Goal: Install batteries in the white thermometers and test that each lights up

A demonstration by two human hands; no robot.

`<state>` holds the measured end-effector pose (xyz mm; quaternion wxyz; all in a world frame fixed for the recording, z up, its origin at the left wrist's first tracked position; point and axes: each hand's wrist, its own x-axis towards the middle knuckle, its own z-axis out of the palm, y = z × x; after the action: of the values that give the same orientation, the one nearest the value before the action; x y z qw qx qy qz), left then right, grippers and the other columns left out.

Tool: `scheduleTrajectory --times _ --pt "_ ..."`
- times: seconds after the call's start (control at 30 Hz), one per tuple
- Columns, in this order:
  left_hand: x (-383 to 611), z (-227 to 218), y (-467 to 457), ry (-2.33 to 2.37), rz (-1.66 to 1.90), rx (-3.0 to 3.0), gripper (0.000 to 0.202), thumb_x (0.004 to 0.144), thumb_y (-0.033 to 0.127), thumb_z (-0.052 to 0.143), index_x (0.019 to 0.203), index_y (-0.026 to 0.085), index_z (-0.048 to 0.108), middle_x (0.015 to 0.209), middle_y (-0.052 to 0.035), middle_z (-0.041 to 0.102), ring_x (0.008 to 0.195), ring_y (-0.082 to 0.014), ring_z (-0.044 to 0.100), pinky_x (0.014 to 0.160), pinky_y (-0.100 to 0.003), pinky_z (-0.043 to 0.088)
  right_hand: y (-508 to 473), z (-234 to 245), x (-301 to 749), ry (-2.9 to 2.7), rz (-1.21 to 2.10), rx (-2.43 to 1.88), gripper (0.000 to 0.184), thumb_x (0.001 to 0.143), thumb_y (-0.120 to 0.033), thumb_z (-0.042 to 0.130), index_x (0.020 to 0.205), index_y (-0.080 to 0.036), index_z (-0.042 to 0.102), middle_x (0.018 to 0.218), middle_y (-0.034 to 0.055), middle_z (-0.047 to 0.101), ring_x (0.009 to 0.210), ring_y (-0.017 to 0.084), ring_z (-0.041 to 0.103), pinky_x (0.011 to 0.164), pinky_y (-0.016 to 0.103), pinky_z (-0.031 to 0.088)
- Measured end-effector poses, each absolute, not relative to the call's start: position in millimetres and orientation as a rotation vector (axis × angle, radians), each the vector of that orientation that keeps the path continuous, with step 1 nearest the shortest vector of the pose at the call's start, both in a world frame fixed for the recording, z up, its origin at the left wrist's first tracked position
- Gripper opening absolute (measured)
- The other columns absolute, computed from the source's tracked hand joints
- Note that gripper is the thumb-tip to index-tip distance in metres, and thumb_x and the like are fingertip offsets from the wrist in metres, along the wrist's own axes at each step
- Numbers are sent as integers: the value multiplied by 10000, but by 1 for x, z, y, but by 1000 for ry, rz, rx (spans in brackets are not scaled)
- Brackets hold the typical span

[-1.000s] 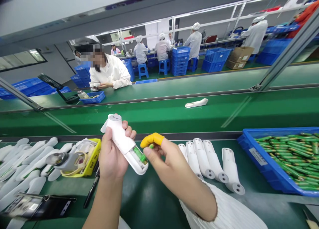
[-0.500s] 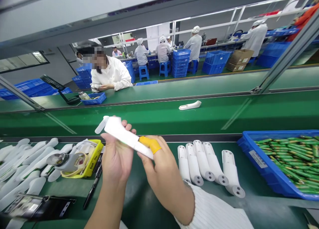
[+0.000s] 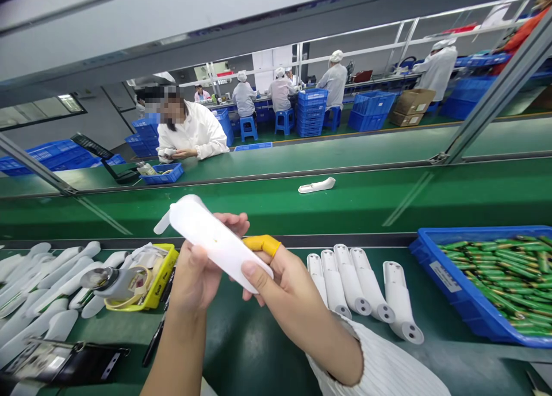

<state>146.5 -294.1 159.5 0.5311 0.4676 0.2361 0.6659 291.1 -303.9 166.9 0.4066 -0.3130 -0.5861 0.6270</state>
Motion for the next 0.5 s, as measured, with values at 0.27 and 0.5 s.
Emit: scheduleTrajectory --times 0.27,0.5 --pt "140 149 -286 422 1509 1236 492 606 592 732 889 196 661 820 -34 584 1013 -230 520 1083 -465 311 -312 170 296 -1850 1348 -942 355 933 -489 397 950 -177 568 819 31 590 714 151 534 621 252 435" --pt "149 148 -286 381 1475 1217 486 634 600 699 934 220 659 911 -27 581 1045 -217 508 1050 -388 354 -308 166 292 -1759 1203 -899 314 890 -462 487 845 -166 584 679 -14 481 593 112 398 525 220 321"
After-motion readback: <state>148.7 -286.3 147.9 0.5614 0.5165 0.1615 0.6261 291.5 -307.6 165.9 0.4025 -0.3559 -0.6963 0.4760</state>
